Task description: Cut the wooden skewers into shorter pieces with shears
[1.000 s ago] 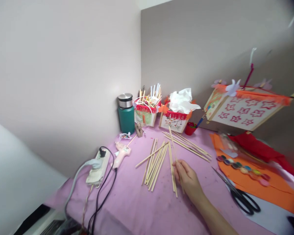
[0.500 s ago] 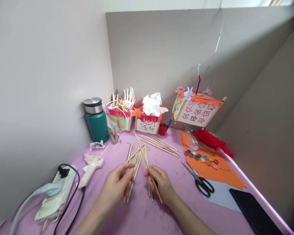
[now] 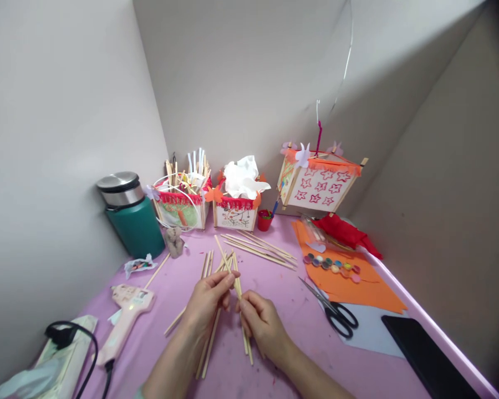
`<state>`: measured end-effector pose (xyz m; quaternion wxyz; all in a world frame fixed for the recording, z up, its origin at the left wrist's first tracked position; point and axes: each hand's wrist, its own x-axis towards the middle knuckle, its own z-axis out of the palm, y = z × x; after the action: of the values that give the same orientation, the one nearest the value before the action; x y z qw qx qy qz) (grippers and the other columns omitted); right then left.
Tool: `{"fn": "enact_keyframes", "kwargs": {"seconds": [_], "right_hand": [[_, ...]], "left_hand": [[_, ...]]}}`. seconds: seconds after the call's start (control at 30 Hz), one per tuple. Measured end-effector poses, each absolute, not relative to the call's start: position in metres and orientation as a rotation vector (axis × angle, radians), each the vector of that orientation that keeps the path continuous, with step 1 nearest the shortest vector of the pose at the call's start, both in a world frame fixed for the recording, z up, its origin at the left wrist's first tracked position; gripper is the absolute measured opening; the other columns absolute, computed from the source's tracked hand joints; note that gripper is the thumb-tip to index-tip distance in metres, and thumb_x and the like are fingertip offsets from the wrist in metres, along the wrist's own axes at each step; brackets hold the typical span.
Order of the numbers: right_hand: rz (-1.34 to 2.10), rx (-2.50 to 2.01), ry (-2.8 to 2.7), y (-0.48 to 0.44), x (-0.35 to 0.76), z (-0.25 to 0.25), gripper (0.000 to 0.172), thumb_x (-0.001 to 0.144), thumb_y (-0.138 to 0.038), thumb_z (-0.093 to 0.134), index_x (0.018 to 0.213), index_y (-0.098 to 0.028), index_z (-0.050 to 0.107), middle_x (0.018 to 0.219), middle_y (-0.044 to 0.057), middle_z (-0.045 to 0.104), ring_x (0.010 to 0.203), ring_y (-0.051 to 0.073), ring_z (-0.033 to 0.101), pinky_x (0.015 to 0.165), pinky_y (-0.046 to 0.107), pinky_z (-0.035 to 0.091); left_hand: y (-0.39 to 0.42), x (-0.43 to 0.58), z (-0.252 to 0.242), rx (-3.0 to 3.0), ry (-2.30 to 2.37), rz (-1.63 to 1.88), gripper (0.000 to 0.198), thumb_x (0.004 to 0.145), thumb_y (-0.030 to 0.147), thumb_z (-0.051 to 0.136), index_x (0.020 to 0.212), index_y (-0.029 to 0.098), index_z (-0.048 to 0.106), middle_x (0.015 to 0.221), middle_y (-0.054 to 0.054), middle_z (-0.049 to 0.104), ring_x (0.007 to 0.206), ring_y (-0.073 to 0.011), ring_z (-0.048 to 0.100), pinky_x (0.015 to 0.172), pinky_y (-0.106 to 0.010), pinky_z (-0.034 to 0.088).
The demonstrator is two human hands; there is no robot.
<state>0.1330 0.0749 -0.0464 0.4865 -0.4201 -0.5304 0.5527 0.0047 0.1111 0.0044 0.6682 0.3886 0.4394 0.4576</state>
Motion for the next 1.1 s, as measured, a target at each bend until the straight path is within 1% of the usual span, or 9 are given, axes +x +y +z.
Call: {"fn": "enact_keyframes", "kwargs": {"seconds": [0.1, 0.23, 0.43, 0.67, 0.73, 0.8, 0.93, 1.0, 1.1], "right_hand": [[1.389, -1.017, -1.264, 0.076, 0.133, -0.042, 0.026, 0.086, -0.04, 0.048, 0.074, -0.018, 0.051, 0.04, -0.01, 0.038, 0.036, 0.006, 0.031, 0.039, 0.019, 0.026], [1.545, -0.994, -1.194, 0.076, 0.134, -0.037, 0.029, 0.084, -0.044, 0.047, 0.073, -0.018, 0.052, 0.038, -0.009, 0.041, 0.032, 0.007, 0.031, 0.036, 0.018, 0.026], [1.615, -0.943, -1.114, 0.076, 0.136, -0.041, 0.029, 0.082, -0.041, 0.048, 0.069, -0.016, 0.054, 0.035, -0.009, 0.042, 0.029, 0.005, 0.028, 0.034, 0.017, 0.022], [1.602, -1.011, -1.189, 0.073, 0.135, -0.035, 0.031, 0.083, -0.043, 0.045, 0.068, -0.017, 0.053, 0.039, -0.008, 0.04, 0.032, 0.006, 0.028, 0.036, 0.019, 0.022], [1.43, -1.13, -1.291, 0.075, 0.139, -0.032, 0.031, 0.084, -0.041, 0.043, 0.064, -0.018, 0.05, 0.044, -0.007, 0.039, 0.038, 0.007, 0.032, 0.04, 0.019, 0.025], [1.07, -1.347, -1.435, 0.078, 0.145, -0.029, 0.031, 0.084, -0.035, 0.042, 0.059, -0.018, 0.047, 0.048, -0.006, 0.04, 0.045, 0.008, 0.038, 0.047, 0.02, 0.027], [0.368, -1.833, -1.799, 0.083, 0.157, -0.026, 0.029, 0.085, -0.027, 0.039, 0.064, -0.017, 0.056, 0.051, 0.0, 0.054, 0.05, 0.012, 0.049, 0.052, 0.024, 0.024], [0.211, -1.994, -1.941, 0.083, 0.159, -0.025, 0.029, 0.086, -0.027, 0.038, 0.071, -0.018, 0.061, 0.058, 0.004, 0.064, 0.053, 0.015, 0.056, 0.052, 0.025, 0.025], [0.127, -2.09, -2.077, 0.081, 0.157, -0.024, 0.035, 0.089, -0.035, 0.036, 0.076, -0.018, 0.064, 0.067, 0.009, 0.069, 0.06, 0.02, 0.063, 0.054, 0.027, 0.029]], "left_hand": [[0.111, 0.005, 0.0, 0.85, 0.991, 1.013, 0.042, 0.066, 0.043, 0.071, 0.09, 0.009, 0.066, 0.044, 0.007, 0.044, 0.039, -0.0046, 0.039, 0.042, -0.017, 0.029], [0.112, 0.007, -0.003, 0.827, 1.008, 1.003, 0.038, 0.065, 0.043, 0.072, 0.082, 0.01, 0.065, 0.042, 0.008, 0.043, 0.035, -0.0045, 0.037, 0.039, -0.018, 0.027], [0.112, 0.008, -0.004, 0.834, 0.988, 1.016, 0.037, 0.066, 0.044, 0.069, 0.079, 0.01, 0.064, 0.052, 0.006, 0.049, 0.035, -0.0031, 0.037, 0.036, -0.018, 0.028], [0.113, 0.006, -0.011, 0.981, 1.047, 0.972, 0.04, 0.072, 0.049, 0.06, 0.082, 0.01, 0.063, 0.054, 0.005, 0.049, 0.036, -0.0033, 0.035, 0.038, -0.018, 0.026], [0.115, 0.003, -0.013, 1.1, 1.145, 0.926, 0.044, 0.078, 0.054, 0.049, 0.083, 0.012, 0.062, 0.055, 0.004, 0.051, 0.035, -0.0055, 0.036, 0.039, -0.02, 0.025], [0.116, -0.002, -0.014, 1.317, 1.367, 0.925, 0.045, 0.082, 0.054, 0.041, 0.082, 0.015, 0.063, 0.058, 0.001, 0.055, 0.041, -0.0092, 0.044, 0.043, -0.022, 0.03], [0.113, -0.01, -0.01, 1.812, 1.884, 0.813, 0.029, 0.083, 0.039, 0.044, 0.076, 0.022, 0.066, 0.067, -0.003, 0.065, 0.067, -0.0174, 0.059, 0.06, -0.026, 0.034], [0.11, -0.01, -0.007, 1.902, 2.009, 0.659, 0.027, 0.083, 0.037, 0.043, 0.076, 0.024, 0.066, 0.073, -0.004, 0.068, 0.072, -0.02, 0.061, 0.06, -0.027, 0.033], [0.105, -0.009, -0.001, 1.948, 2.088, 0.492, 0.026, 0.083, 0.036, 0.042, 0.08, 0.025, 0.066, 0.079, -0.004, 0.07, 0.077, -0.0222, 0.063, 0.058, -0.028, 0.032]]}}
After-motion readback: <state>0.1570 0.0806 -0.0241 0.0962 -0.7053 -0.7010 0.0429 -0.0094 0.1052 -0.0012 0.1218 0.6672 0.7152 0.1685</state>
